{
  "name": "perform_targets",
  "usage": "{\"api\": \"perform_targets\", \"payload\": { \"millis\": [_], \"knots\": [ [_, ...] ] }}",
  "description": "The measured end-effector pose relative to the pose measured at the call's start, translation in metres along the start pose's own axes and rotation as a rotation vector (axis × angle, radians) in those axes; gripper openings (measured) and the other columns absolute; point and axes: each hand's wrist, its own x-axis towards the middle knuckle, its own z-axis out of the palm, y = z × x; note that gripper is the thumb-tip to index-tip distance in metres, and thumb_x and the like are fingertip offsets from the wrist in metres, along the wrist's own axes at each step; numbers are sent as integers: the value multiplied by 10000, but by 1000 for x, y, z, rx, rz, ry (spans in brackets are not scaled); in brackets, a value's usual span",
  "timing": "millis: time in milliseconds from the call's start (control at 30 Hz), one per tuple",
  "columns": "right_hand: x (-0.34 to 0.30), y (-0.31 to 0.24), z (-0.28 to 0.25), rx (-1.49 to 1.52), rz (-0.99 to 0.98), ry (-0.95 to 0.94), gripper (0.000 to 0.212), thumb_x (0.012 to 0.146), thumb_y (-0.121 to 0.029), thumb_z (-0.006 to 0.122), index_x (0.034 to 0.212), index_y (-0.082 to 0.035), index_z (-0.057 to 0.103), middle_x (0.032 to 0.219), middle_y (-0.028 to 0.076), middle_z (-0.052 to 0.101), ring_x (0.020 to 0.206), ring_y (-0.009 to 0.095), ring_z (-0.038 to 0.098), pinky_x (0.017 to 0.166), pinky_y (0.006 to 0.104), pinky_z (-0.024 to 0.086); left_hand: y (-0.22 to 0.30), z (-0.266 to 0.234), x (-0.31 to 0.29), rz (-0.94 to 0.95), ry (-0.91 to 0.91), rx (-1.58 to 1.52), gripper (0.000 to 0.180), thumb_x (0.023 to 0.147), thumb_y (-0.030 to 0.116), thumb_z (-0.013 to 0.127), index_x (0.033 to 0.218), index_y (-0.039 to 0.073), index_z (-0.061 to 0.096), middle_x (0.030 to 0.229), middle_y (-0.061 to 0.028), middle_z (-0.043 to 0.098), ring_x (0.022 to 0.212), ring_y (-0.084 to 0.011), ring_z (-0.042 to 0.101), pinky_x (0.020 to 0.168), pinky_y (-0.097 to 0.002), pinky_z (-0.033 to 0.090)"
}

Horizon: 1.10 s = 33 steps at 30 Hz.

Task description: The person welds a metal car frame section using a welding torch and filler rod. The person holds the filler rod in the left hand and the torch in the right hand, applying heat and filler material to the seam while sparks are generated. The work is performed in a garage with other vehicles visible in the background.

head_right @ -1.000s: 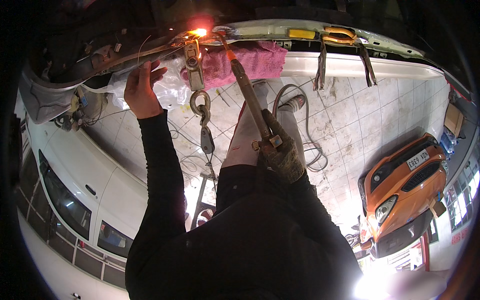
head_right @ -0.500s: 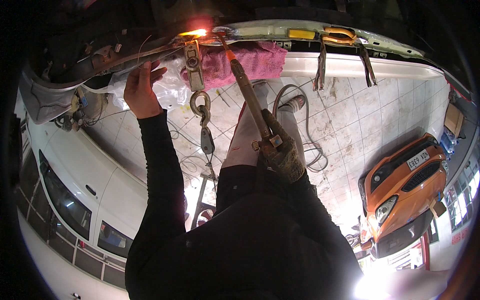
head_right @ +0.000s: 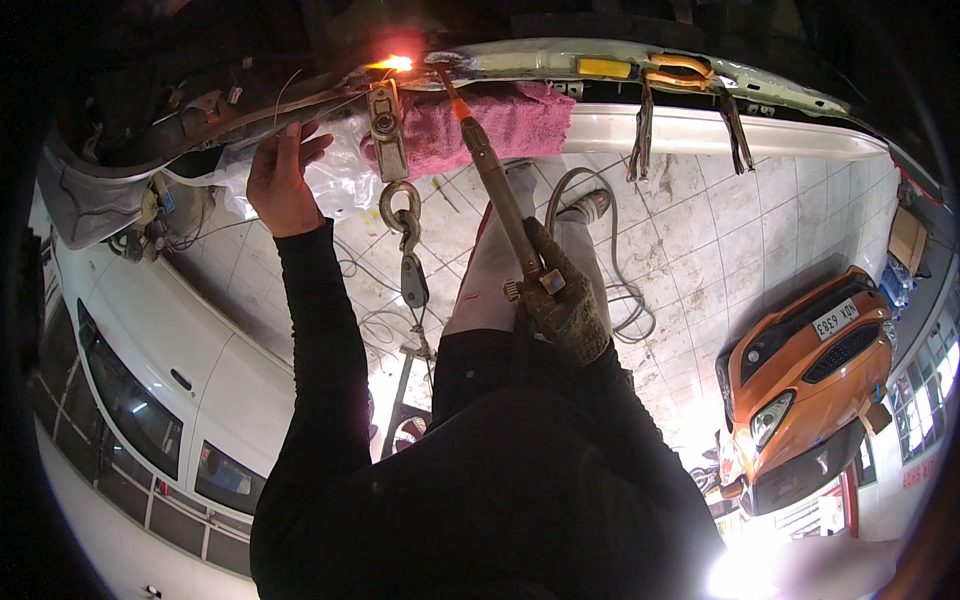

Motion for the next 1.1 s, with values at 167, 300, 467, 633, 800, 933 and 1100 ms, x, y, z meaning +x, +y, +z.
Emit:
{"api": "perform_targets", "payload": {
  "millis": [167,300,467,633,800,933,1100],
  "knots": [
    [3,2,3,-96,-18,23,717,998,-140,594,1660,-119,320,766,23,624,558,60,521,483,234,422,1,1,0,-5,-2,-2,226,998,169,735,1033,-52,699,968,-182,791,762,-257,786,700,-281,589],
    [3,7,3,-108,-43,43,700,1005,-133,581,1657,-113,325,767,15,619,560,56,520,487,233,420,1,0,0,0,-7,-3,230,999,167,734,1038,-56,695,971,-186,790,767,-261,787,697,-279,590],
    [6,12,0,-174,-100,32,681,1015,-129,570,1653,-111,333,767,12,616,566,56,530,491,232,424,-1,0,0,4,-7,-9,225,1002,156,729,1045,-61,691,971,-193,789,771,-265,788,695,-284,600],
    [6,9,2,-193,-94,35,676,1019,-135,576,1652,-114,338,763,9,619,566,56,535,488,231,424,-2,-1,0,10,-10,-5,219,1005,154,726,1038,-59,688,975,-197,789,770,-266,788,692,-283,600],
    [7,14,-2,-209,-121,24,685,1011,-125,575,1653,-116,336,761,11,623,562,55,534,483,232,424,1,-3,0,35,17,0,205,1007,155,726,1023,-42,671,981,-196,791,770,-264,788,696,-278,592],
    [7,13,-3,-244,-105,27,699,996,-113,570,1654,-117,335,767,10,627,570,54,534,491,230,428,2,-2,0,27,17,-7,208,1008,159,728,1028,-37,660,982,-194,792,763,-260,785,699,-276,590],
    [5,12,-1,-174,-95,28,711,987,-114,578,1655,-118,336,777,11,626,597,57,540,519,235,443,1,-1,0,27,17,-8,214,1008,165,730,1031,-38,665,979,-191,791,754,-256,782,695,-275,586]
  ]
}}
